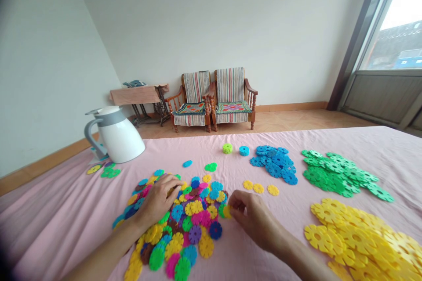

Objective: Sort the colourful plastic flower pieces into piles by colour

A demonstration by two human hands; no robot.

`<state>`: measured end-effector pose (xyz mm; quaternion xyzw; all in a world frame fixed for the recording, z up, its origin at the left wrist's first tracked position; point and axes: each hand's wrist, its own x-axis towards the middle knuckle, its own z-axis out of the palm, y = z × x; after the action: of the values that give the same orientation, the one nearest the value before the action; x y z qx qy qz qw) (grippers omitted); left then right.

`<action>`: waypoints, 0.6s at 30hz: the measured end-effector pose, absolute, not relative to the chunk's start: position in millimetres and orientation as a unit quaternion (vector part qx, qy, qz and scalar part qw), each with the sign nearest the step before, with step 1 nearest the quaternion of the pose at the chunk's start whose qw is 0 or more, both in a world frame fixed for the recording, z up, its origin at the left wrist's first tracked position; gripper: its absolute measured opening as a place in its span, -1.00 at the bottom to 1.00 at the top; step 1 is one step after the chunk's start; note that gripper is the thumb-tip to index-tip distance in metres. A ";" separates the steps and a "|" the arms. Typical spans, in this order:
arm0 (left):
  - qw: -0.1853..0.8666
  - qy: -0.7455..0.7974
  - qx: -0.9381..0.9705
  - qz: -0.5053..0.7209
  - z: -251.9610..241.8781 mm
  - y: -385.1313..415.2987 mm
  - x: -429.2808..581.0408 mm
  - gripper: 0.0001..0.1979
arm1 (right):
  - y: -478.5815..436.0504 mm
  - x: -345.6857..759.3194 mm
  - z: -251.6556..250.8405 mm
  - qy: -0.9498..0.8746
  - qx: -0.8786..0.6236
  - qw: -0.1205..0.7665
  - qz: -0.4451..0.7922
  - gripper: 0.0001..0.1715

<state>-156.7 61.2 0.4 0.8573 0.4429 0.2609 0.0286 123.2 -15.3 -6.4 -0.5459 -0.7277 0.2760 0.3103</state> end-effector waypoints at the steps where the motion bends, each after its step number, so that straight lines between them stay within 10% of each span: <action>1: 0.028 0.443 0.858 0.260 0.3 61.1 -156.7 -0.79 | -11.7 128.1 -6.6 -0.719 -0.559 0.325 0.255 -0.86; 9: 0.028 0.443 0.856 0.263 -1.9 60.4 -158.2 -0.79 | 11.6 177.1 -16.4 -0.644 -0.668 0.368 -0.055 -0.74; 18: 0.031 0.442 0.856 0.267 -1.9 62.1 -158.7 -0.79 | 1.8 119.1 -19.5 -0.788 -0.522 0.312 0.093 -0.68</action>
<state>-158.7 62.1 -1.9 0.8558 0.4417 0.2674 0.0311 119.1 1.8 -19.5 -0.5224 -0.7881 0.0926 0.3121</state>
